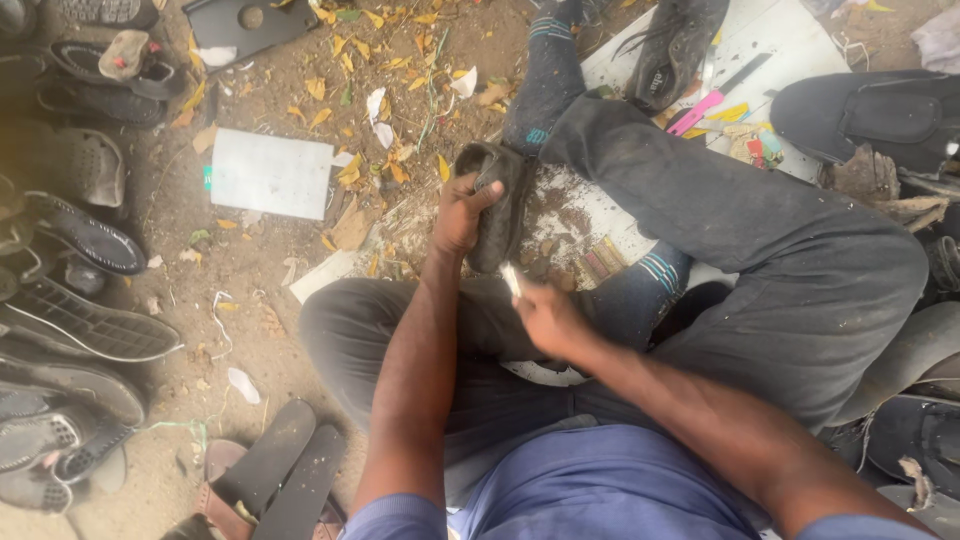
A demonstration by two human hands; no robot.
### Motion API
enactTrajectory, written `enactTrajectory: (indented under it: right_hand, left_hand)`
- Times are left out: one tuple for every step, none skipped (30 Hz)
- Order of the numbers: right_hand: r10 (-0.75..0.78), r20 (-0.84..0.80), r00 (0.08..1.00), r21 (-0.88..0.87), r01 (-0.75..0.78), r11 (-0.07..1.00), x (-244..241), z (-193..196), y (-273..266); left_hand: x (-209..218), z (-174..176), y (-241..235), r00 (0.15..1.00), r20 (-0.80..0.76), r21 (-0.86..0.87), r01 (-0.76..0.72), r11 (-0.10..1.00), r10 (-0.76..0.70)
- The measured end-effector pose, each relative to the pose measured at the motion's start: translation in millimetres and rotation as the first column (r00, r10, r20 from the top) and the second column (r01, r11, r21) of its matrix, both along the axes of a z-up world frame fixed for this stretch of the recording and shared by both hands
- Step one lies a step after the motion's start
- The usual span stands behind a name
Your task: The person sits on the ground and uses a knife to scrape and clean the sole of a black shoe. They hold the shoe with one hand and use the knife to remove material from the bottom surface, occasionally turning the shoe to access different areas.
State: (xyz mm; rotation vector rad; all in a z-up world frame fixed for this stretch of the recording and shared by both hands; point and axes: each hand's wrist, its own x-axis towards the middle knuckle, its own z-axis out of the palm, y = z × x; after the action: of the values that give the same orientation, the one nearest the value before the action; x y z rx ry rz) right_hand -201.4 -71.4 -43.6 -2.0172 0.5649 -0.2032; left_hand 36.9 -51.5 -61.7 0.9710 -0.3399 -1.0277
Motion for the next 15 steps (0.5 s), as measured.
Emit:
enactTrajectory:
  right_hand:
    - [0.001,-0.029,1.0,0.037,0.0,0.999,-14,15,14]
    - [-0.006,-0.074,0.997,0.048,0.01,0.999,-17,27,17]
    - [-0.017,-0.119,0.993,0.06,0.025,0.998,-19,38,20]
    - [-0.028,-0.163,0.986,0.071,0.04,0.997,-20,46,20]
    - [-0.052,-0.186,0.981,0.067,0.066,0.996,-14,50,17]
    - [-0.076,-0.209,0.975,0.062,0.091,0.994,-5,51,8]
    - [-0.104,-0.232,0.967,0.056,0.12,0.991,0,51,5]
    - [-0.116,-0.22,0.969,0.054,0.131,0.99,1,50,11]
    - [-0.123,-0.206,0.971,0.043,0.135,0.99,1,48,16]
    - [-0.13,-0.192,0.973,0.032,0.139,0.99,-1,45,20]
    - [-0.102,-0.08,0.992,-0.016,0.101,0.995,-11,45,26]
    - [-0.063,0.031,0.997,-0.066,0.065,0.996,-25,46,33]
    - [-0.015,0.132,0.991,-0.12,0.031,0.992,-35,47,35]
    - [-0.064,0.005,0.998,-0.053,0.065,0.996,-34,44,33]
    - [-0.107,-0.119,0.987,0.01,0.109,0.994,-28,41,31]
  left_hand:
    - [-1,2,0,0.999,-0.041,-0.024,-0.012,1.0,0.011]
    - [-1,4,0,0.996,-0.083,-0.048,-0.025,0.999,0.021]
    - [-2,7,-1,0.992,-0.124,-0.069,-0.035,0.997,0.026]
    - [-6,9,-3,0.989,-0.139,-0.093,-0.063,0.994,0.05]
    - [-7,12,-3,0.986,-0.146,-0.109,-0.09,0.99,0.074]
    - [-11,14,-4,0.983,-0.155,-0.126,-0.118,0.985,0.098]
    - [-17,15,-6,0.977,-0.164,-0.124,-0.154,0.98,0.133]
    - [-25,15,-8,0.97,-0.174,-0.121,-0.191,0.974,0.168]
    - [-30,16,-12,0.961,-0.184,-0.126,-0.233,0.964,0.208]
    - [-34,16,-13,0.956,-0.194,-0.129,-0.249,0.96,0.221]
    - [-36,16,-13,0.95,-0.204,-0.132,-0.265,0.955,0.236]
    - [-36,15,-13,0.944,-0.214,-0.135,-0.282,0.95,0.25]
    - [-38,13,-14,0.936,-0.224,-0.14,-0.307,0.941,0.272]
    - [-40,10,-16,0.927,-0.233,-0.145,-0.332,0.932,0.294]
    - [-40,8,-19,0.92,-0.238,-0.15,-0.352,0.924,0.312]
